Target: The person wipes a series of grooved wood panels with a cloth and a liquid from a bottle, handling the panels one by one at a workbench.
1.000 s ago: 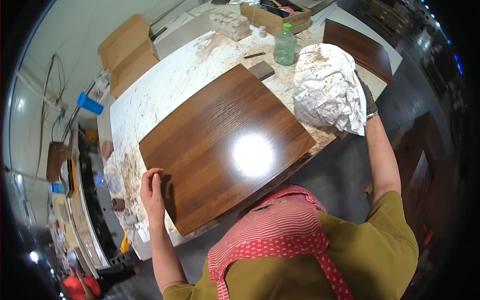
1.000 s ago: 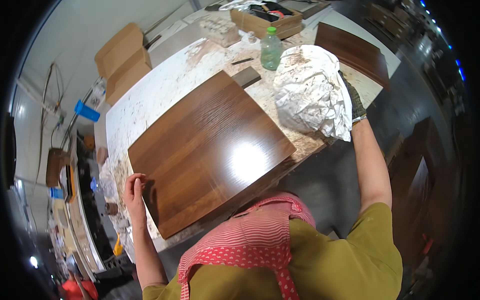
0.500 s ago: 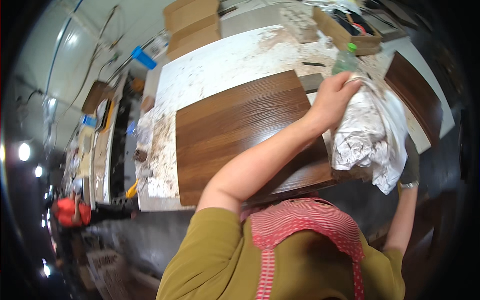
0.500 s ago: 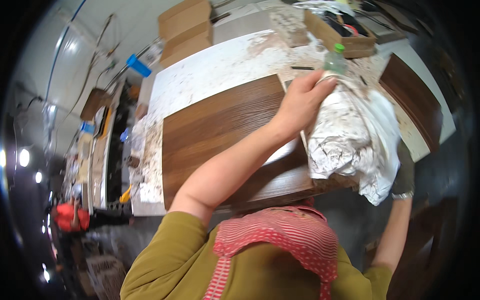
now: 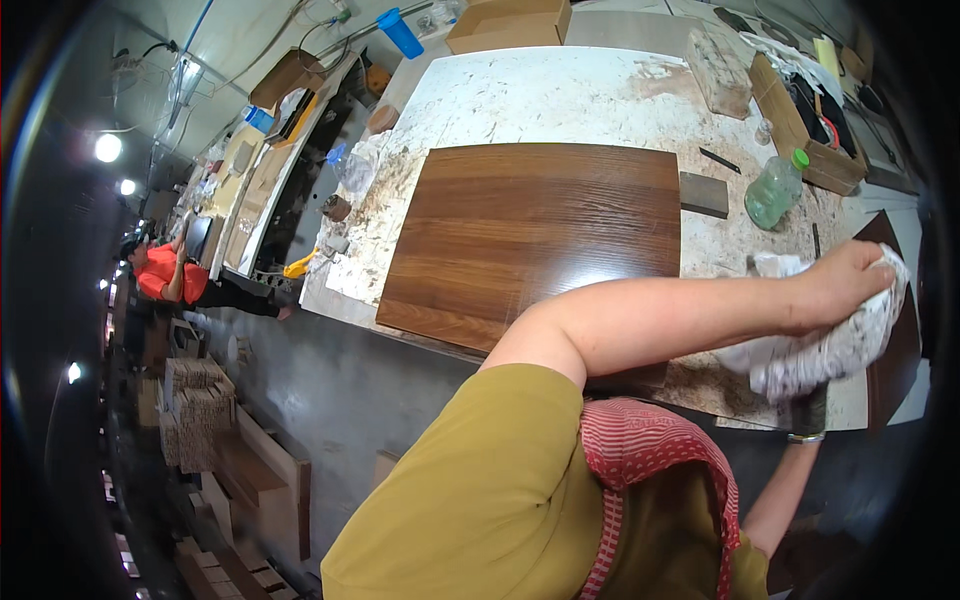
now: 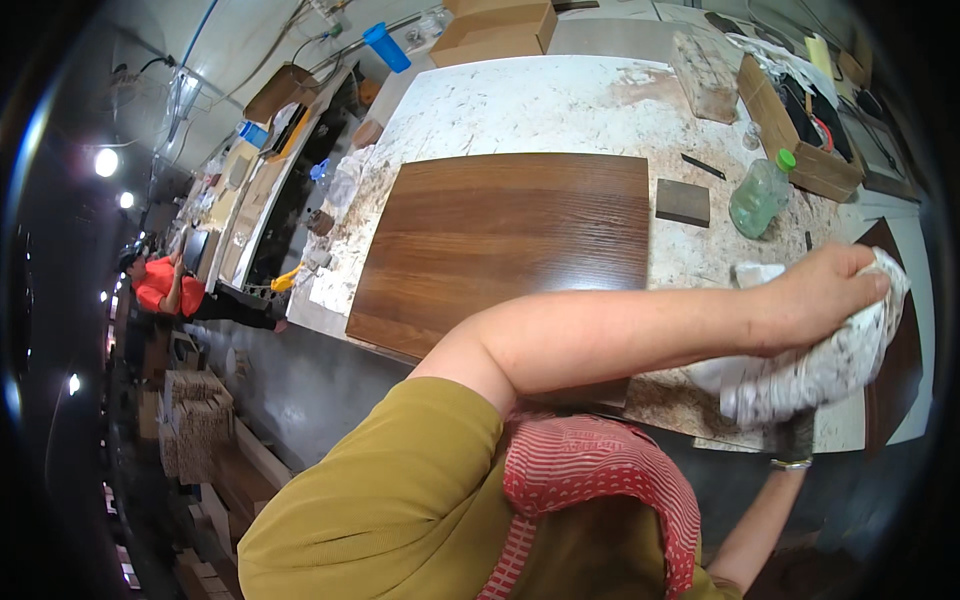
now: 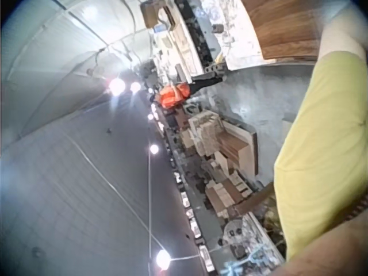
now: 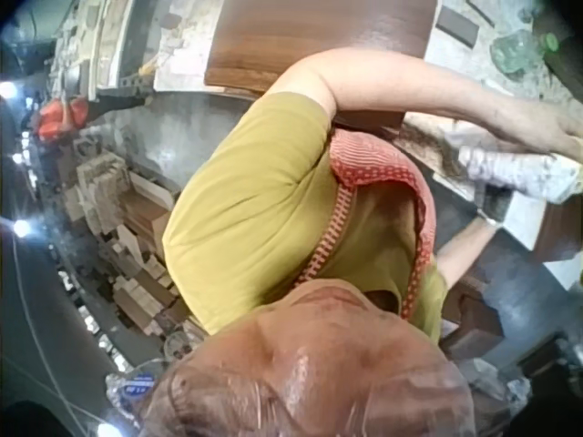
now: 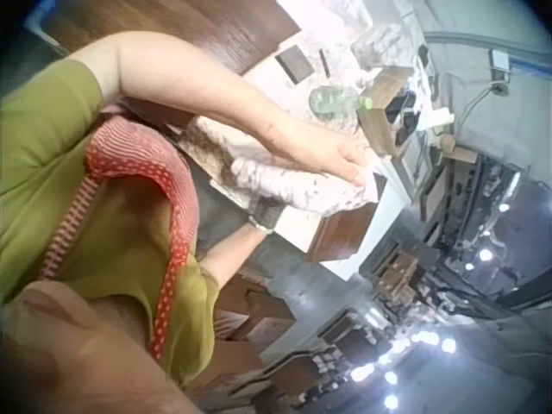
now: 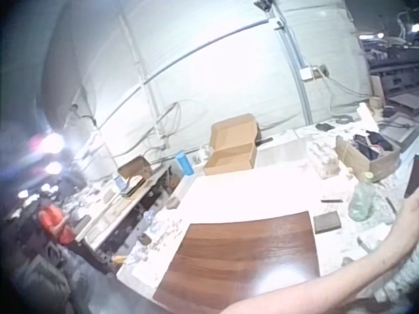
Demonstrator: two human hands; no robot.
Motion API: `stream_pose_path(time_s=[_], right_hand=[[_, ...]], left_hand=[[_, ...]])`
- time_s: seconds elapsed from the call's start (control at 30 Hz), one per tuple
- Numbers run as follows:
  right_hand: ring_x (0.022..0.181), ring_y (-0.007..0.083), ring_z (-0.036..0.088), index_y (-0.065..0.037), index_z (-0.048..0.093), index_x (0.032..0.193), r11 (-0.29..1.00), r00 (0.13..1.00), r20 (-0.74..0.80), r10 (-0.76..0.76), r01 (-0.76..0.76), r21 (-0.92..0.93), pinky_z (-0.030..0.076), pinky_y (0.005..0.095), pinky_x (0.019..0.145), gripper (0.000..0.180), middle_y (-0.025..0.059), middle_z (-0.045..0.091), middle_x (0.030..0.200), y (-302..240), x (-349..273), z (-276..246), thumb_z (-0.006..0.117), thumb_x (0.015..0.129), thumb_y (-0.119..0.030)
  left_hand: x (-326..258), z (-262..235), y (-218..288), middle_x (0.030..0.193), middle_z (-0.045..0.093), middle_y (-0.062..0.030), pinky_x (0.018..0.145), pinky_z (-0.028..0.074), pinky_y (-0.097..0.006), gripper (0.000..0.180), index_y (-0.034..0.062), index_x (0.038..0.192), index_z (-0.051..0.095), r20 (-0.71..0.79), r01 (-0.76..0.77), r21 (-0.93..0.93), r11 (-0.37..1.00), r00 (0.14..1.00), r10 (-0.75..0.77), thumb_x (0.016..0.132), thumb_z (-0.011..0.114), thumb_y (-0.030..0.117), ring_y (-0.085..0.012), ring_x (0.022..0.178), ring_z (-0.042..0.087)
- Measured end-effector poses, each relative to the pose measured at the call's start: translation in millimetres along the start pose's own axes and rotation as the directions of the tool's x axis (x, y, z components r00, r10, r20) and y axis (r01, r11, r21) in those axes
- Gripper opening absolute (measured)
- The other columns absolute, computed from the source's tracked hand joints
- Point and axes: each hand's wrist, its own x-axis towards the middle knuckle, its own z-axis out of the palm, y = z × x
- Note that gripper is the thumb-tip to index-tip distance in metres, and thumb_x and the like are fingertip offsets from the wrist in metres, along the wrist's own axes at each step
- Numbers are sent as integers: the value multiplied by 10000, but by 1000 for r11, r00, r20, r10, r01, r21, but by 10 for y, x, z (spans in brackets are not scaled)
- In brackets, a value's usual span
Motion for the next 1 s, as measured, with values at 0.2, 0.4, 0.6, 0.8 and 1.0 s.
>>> stream_pose_path(time_s=[0.2,0.4,0.6,0.8,1.0], right_hand=[[1201,222,414,-24,341,1374,994,918,-395,15,-57,-95,346,365,1029,550,120,415,1343,147,425,575,397,968,-392],[1147,227,464,-12,370,1352,955,787,-589,184,-2,296,372,363,1005,540,123,484,1275,-592,705,1075,398,967,-389],[907,287,580,0,574,1100,580,695,-626,-353,-362,-730,453,357,806,368,154,622,1037,46,656,549,552,903,-311],[811,304,590,26,587,1034,443,657,-610,-442,-431,-786,456,375,748,333,190,639,912,-21,745,967,653,830,-229],[856,294,600,37,582,1062,510,660,-627,-415,-402,-761,456,369,781,330,186,643,949,-15,755,962,641,825,-184]], left_hand=[[-109,-552,-379,783,623,-119,722,459,-342,310,-51,901,587,-286,71,261,963,958,7,899,523,253,-176,758,587],[-180,-1495,-1107,900,621,-81,719,476,-330,320,25,1018,583,-254,291,407,866,946,-199,910,547,324,-158,772,585],[437,-2614,-360,764,668,-76,659,485,-279,135,34,859,675,-357,325,907,270,931,81,819,629,154,-143,688,614],[959,-2707,-1047,941,631,-122,718,508,-391,168,74,866,664,-49,-51,938,-343,960,-277,801,576,201,-286,891,623],[1144,-2781,-1420,891,664,-97,714,520,-382,146,100,836,679,-43,-263,788,-557,879,-476,781,605,213,-268,838,649]])
